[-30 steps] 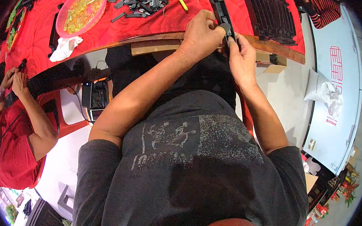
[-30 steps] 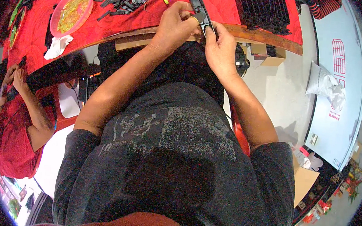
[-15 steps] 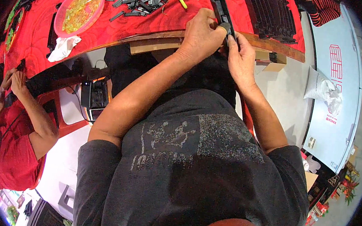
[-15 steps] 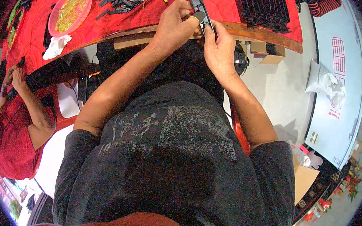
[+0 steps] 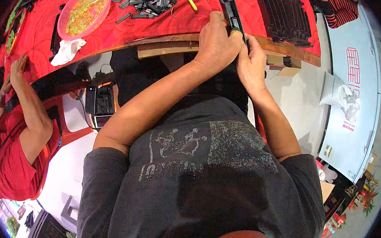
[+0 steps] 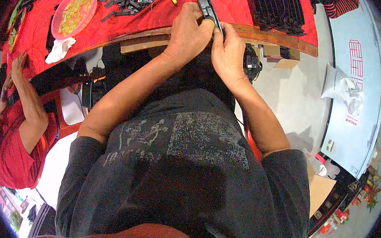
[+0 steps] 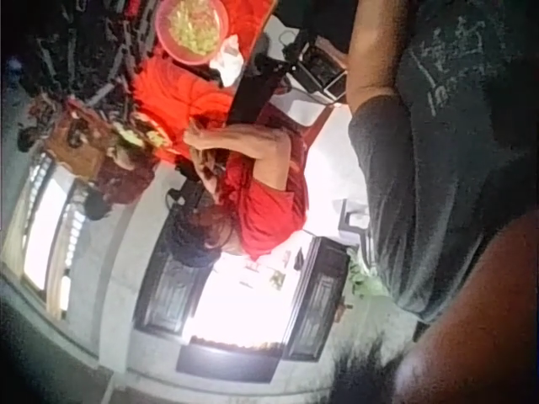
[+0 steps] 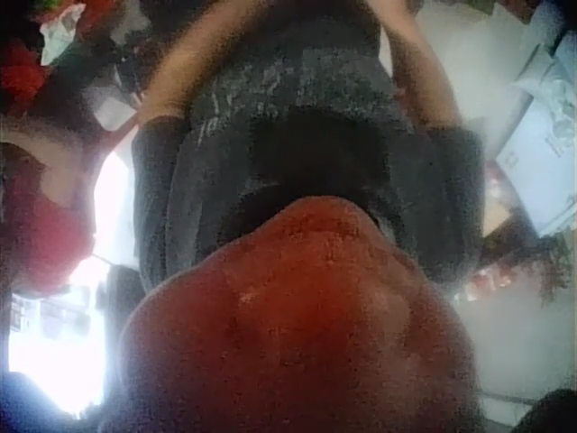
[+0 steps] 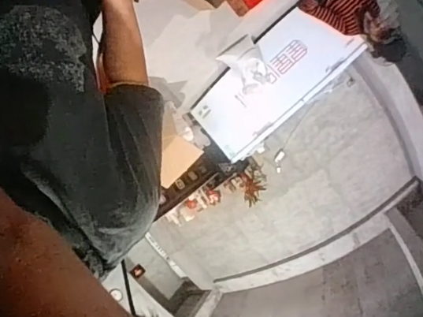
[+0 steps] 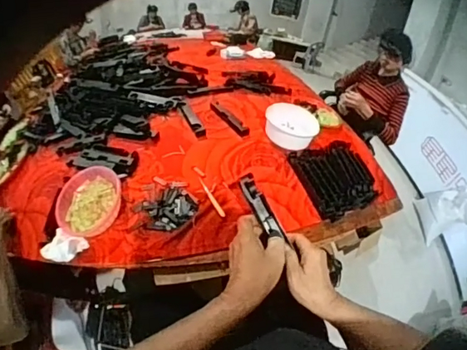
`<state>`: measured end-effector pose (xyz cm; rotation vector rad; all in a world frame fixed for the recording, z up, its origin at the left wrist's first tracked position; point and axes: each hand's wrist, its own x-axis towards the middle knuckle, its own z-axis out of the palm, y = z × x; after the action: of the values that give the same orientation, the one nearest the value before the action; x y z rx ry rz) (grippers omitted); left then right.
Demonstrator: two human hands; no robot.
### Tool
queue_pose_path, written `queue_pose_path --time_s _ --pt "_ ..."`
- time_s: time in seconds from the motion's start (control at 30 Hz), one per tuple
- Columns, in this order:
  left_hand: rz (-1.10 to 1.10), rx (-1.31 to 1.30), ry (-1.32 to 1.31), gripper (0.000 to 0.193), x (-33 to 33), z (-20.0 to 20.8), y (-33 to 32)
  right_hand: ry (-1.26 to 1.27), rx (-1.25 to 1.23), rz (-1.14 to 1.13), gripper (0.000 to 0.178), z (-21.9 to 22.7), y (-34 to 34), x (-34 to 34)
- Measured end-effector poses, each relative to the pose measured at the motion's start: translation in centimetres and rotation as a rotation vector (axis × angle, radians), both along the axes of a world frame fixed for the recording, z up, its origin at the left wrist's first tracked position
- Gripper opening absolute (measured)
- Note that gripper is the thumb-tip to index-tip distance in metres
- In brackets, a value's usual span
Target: The person assembles plastic components by inserting small pieces into a black plastic casing and pressing parts into place using a small pointed tool.
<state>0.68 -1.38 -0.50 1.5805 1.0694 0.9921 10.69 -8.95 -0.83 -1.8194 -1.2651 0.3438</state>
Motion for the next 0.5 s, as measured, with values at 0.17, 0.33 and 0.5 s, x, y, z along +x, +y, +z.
queue_pose_path --time_s 0.17,0.33,0.5 --pt "-0.001 0.001 0.069 0.042 0.01 0.93 -0.13 -0.007 0.007 0.032 0.024 0.11 0.10 -0.18" --pt "0.025 0.028 0.100 0.039 0.52 0.46 0.05 -0.025 -0.095 0.031 0.028 -0.22 -0.01 -0.11" --pt "0.050 0.051 0.103 0.037 0.98 0.20 0.18 0.088 -0.040 0.008 0.024 -0.26 0.21 -0.90"
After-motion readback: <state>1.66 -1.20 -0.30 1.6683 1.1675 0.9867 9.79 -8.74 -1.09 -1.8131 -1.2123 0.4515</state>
